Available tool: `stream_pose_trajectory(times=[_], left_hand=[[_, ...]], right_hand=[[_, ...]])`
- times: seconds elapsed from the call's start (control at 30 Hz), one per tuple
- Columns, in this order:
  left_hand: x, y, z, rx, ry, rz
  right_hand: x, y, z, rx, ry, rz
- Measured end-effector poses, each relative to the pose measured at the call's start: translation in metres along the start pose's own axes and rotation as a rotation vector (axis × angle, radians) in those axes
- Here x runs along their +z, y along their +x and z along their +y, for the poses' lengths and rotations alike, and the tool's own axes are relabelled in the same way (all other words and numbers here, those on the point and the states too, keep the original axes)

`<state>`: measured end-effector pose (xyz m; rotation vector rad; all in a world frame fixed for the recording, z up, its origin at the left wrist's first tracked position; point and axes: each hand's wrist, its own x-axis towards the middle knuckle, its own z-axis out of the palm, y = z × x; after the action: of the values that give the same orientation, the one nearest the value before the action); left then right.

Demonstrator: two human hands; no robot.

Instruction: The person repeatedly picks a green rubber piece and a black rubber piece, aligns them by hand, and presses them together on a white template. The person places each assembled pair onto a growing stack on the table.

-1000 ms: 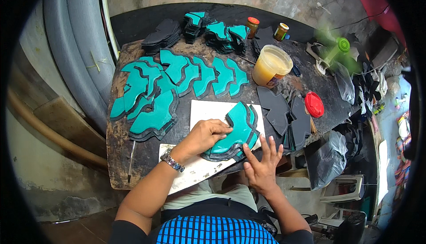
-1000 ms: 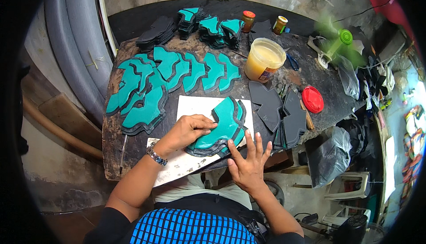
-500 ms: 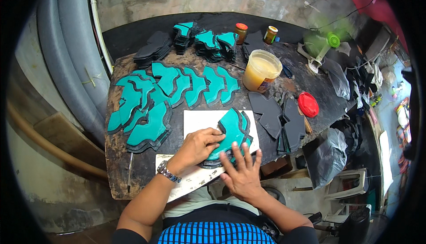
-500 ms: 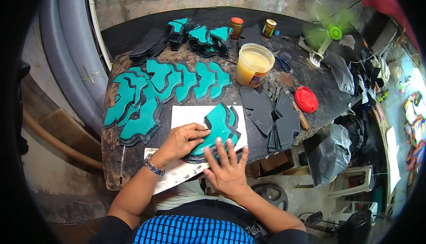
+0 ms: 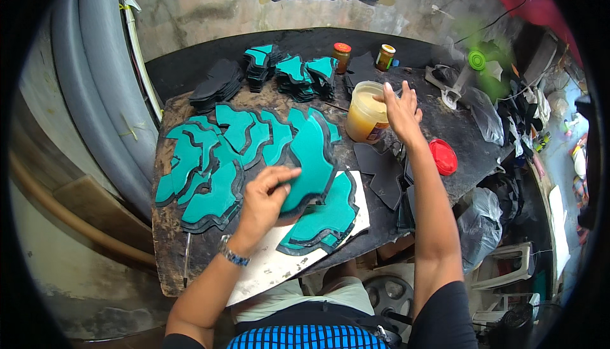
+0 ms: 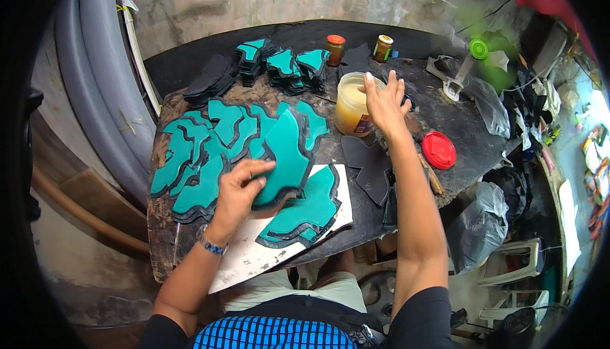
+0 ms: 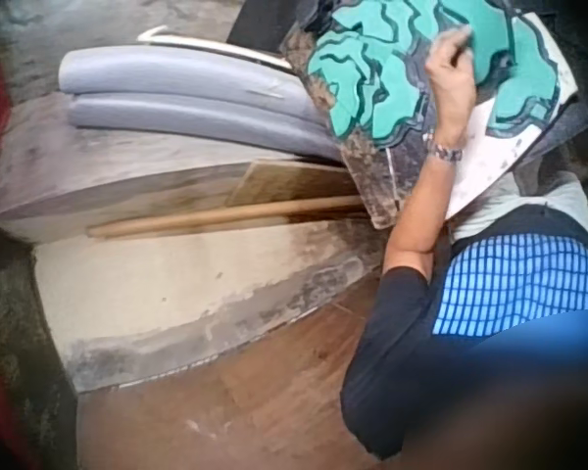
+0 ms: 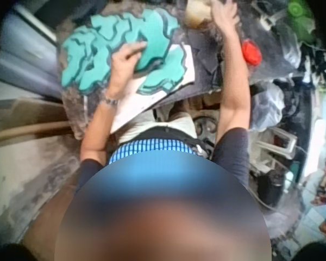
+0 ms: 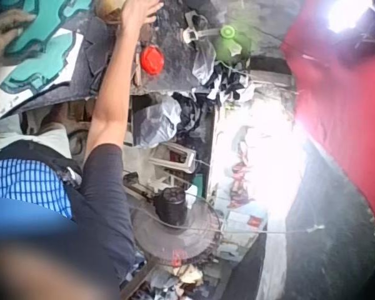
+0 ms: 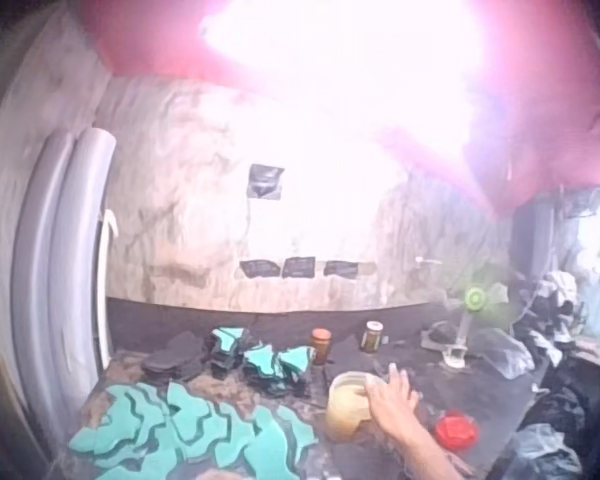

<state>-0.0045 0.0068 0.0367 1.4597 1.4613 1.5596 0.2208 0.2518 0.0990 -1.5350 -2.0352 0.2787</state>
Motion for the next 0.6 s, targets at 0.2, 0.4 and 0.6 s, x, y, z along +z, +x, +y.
stream_pose_trajectory(times=[0.2, 0.4, 0.6], left_hand=[[0.002, 0.091, -0.035, -0.049, -0.03, -0.014], [0.025, 0.064, -0.041, 0.019, 0.531, -0.085], [0.048, -0.005, -0.006, 0.131, 0.813, -0.421]], right_hand=[[-0.007, 0.04, -0.015, -0.016, -0.35, -0.092], [-0.029, -0.056, 0.0, -0.33, -0.485, 0.164], [-0.006, -0.161, 0.022, -0.269, 0.201, -0.302]])
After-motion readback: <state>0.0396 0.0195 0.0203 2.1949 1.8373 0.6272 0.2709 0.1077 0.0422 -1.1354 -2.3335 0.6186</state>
